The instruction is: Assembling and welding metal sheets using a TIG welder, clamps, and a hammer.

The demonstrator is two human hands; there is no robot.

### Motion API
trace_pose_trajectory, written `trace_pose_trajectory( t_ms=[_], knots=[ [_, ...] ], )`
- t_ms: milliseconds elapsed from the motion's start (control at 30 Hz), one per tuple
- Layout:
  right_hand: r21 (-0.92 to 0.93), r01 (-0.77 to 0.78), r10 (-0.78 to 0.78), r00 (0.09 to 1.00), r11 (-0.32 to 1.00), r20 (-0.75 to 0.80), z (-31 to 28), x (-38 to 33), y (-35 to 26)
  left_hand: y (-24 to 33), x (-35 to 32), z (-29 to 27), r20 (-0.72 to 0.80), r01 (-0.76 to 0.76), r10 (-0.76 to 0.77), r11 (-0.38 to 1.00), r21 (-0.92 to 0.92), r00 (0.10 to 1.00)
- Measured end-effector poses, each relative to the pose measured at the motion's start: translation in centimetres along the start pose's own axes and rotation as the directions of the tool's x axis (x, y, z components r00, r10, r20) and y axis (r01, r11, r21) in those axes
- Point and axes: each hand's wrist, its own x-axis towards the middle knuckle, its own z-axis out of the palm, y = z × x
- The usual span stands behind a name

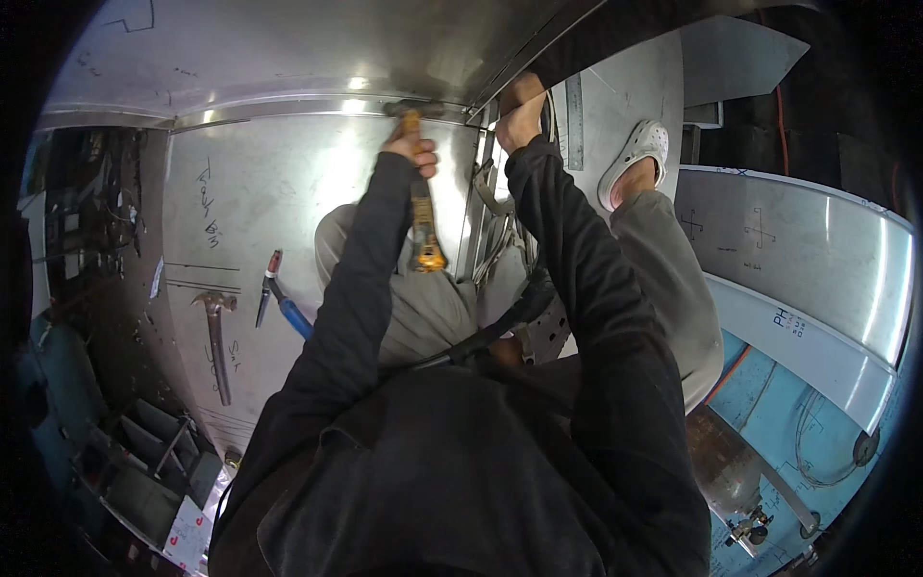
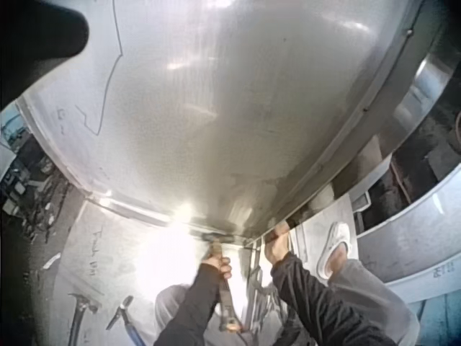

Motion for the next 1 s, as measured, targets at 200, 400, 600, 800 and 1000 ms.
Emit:
trace_pose_trajectory(
  t_ms=[200,400,600,800,1000],
  knots=[
    [-0.025,-0.022,0.02,0.998,0.999,-0.06,-0.4,0.0,0.4,0.3,-0.9,0.5,-0.125,0.015,-0.007,0.998,0.066,0.992],
    [-0.05,-0.035,0.035,0.999,0.998,-0.014,0.0,-0.3,-0.2,0.1,-1.3,0.5,0.075,0.125,-0.13,0.99,0.072,0.989],
    [-0.033,-0.032,0.034,0.999,0.999,0.04,1.4,-1.7,-1.2,0.1,-1.7,0.5,0.008,0.008,-0.009,0.982,0.187,1.0],
    [-0.039,-0.132,0.131,0.991,0.991,-0.026,0.9,-0.3,-1.2,-0.3,-0.5,-0.6,0.057,0.063,-0.07,0.99,0.123,0.996],
    [-0.116,-0.016,0.027,0.995,0.993,0.094,-0.7,0.1,-0.3,1.0,1.7,-2.7,0.021,0.03,-0.03,0.999,-0.015,0.999]
  ],
)
